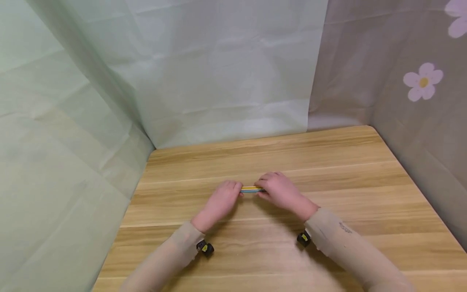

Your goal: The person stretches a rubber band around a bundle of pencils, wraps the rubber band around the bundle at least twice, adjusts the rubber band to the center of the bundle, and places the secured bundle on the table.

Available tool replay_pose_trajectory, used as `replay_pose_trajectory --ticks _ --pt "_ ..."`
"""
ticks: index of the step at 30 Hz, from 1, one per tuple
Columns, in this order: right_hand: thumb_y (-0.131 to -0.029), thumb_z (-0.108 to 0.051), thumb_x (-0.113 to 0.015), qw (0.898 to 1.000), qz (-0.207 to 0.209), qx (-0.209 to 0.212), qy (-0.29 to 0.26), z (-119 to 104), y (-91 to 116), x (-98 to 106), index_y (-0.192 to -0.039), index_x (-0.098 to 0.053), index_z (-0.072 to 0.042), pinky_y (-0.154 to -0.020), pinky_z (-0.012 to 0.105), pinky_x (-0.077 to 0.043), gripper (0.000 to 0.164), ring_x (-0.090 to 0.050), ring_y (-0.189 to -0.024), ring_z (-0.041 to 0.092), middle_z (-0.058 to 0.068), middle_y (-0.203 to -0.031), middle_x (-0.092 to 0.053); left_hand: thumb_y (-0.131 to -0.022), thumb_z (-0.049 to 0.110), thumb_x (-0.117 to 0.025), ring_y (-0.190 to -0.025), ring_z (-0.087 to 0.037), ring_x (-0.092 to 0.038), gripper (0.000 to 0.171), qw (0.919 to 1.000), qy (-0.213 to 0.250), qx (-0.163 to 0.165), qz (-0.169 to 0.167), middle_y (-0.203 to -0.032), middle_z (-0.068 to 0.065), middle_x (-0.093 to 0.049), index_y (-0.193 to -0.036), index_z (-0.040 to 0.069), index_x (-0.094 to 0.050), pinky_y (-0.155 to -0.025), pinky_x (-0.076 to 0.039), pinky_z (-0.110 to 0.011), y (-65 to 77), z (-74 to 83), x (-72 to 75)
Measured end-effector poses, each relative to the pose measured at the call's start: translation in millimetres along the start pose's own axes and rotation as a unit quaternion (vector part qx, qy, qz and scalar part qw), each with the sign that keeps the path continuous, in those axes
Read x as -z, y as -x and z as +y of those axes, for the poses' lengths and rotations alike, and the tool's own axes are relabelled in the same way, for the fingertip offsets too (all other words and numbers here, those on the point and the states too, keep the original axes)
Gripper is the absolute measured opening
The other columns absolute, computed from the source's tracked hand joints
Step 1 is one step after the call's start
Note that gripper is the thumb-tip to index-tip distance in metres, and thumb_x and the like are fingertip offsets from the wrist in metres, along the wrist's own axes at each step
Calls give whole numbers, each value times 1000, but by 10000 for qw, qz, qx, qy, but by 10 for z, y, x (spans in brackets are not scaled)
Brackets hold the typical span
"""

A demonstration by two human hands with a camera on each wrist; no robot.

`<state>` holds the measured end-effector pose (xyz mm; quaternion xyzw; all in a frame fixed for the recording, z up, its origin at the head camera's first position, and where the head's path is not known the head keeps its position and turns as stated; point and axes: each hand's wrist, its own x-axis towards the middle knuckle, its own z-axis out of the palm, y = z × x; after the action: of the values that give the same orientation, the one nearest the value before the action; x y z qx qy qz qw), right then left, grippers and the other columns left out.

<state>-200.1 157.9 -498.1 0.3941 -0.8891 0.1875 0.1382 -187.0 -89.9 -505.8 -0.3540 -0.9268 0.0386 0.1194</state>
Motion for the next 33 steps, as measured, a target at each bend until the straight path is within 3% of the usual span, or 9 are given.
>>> replay_pose_trajectory --ticks 5,8,16,21,24,29,33 --pt "-86 -28 -93 9990 -118 -431 -71 68 55 73 -115 -80 -7 -91 52 -58 38 -73 -102 29 6 -109 -77 -110 21 -62 -93 -23 -67 17 9991 335 252 -118 -100 -8 -69 -112 4 -62 -87 -58 -37 27 -42 -31" --pt "-84 -24 -94 9985 -85 -522 135 110 94 96 -107 -81 -9 -88 51 -58 30 -73 -96 27 4 -103 -77 -110 19 -63 -90 -23 -67 15 9990 322 293 -56 -98 -8 -69 -111 4 -62 -85 -57 -37 49 -64 -26" --pt "-88 -23 -90 9997 16 171 147 18 -41 29 -104 -81 -10 -84 49 -58 23 -72 -93 25 2 -99 -77 -109 25 -65 -85 -20 -66 20 9999 9 -65 101 -94 -6 -68 -110 5 -64 -77 -58 -33 -20 28 18" --pt "-84 -30 -94 9996 -38 -285 -32 35 -17 61 -107 -82 -10 -85 52 -58 32 -73 -95 25 2 -102 -78 -110 23 -63 -90 -22 -67 19 9991 386 190 -39 -100 -8 -70 -113 5 -63 -82 -59 -35 -11 19 8" --pt "-82 -27 -96 9985 -47 -534 145 71 25 92 -103 -82 -11 -86 52 -58 30 -73 -93 25 0 -98 -78 -109 21 -64 -92 -23 -67 16 9980 512 369 -83 -100 -8 -70 -112 5 -62 -85 -58 -36 17 -6 27" --pt "-86 -24 -92 9992 -160 -225 292 26 -14 95 -102 -82 -12 -87 52 -57 22 -72 -93 24 0 -98 -77 -109 24 -63 -86 -21 -67 20 9997 208 26 89 -96 -7 -70 -111 4 -63 -80 -58 -33 0 11 47" --pt "-88 -33 -90 9994 -250 -35 219 -29 -74 86 -110 -83 -12 -89 55 -56 30 -72 -99 25 1 -104 -78 -110 25 -62 -83 -20 -66 22 9992 283 -159 237 -95 -7 -69 -112 3 -62 -76 -57 -32 -16 28 41"
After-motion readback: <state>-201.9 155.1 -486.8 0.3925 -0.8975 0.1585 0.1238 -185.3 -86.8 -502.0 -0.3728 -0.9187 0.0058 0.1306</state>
